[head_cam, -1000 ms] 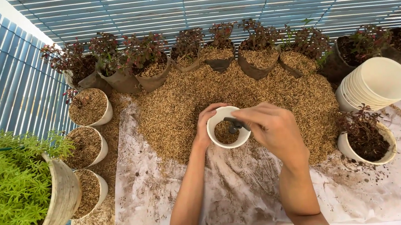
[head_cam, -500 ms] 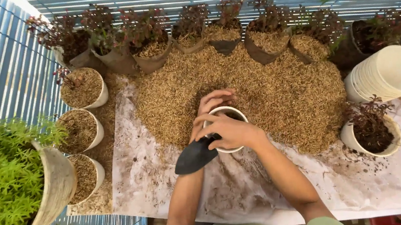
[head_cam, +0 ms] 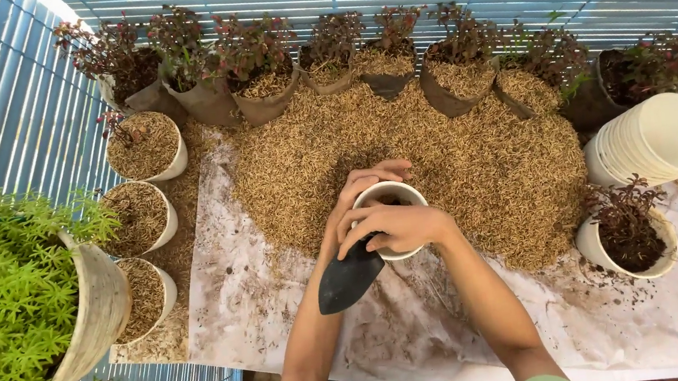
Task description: Using a hand trowel to fill small plastic pots with rice husks or potting soil from a large pile on a table.
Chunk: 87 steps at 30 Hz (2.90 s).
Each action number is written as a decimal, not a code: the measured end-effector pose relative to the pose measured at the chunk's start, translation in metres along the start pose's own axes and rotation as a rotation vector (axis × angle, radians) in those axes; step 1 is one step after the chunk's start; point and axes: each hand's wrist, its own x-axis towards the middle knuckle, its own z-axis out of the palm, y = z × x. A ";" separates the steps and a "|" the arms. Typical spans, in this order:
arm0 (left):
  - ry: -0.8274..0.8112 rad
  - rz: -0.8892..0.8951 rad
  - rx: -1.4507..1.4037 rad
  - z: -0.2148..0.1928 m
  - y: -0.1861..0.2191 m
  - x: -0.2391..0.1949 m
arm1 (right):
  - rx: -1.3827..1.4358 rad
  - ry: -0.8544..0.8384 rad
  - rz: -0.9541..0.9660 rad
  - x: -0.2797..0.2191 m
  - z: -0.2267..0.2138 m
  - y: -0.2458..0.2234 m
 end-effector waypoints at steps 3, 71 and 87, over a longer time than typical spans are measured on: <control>0.047 -0.346 0.023 -0.011 0.002 -0.018 | 0.049 -0.046 -0.004 0.000 -0.008 -0.009; -0.296 -0.833 0.999 0.032 0.063 0.024 | -0.486 1.265 0.174 -0.064 -0.017 -0.054; 0.013 -0.685 0.751 0.023 0.049 0.004 | -0.429 1.273 0.197 -0.052 -0.007 -0.067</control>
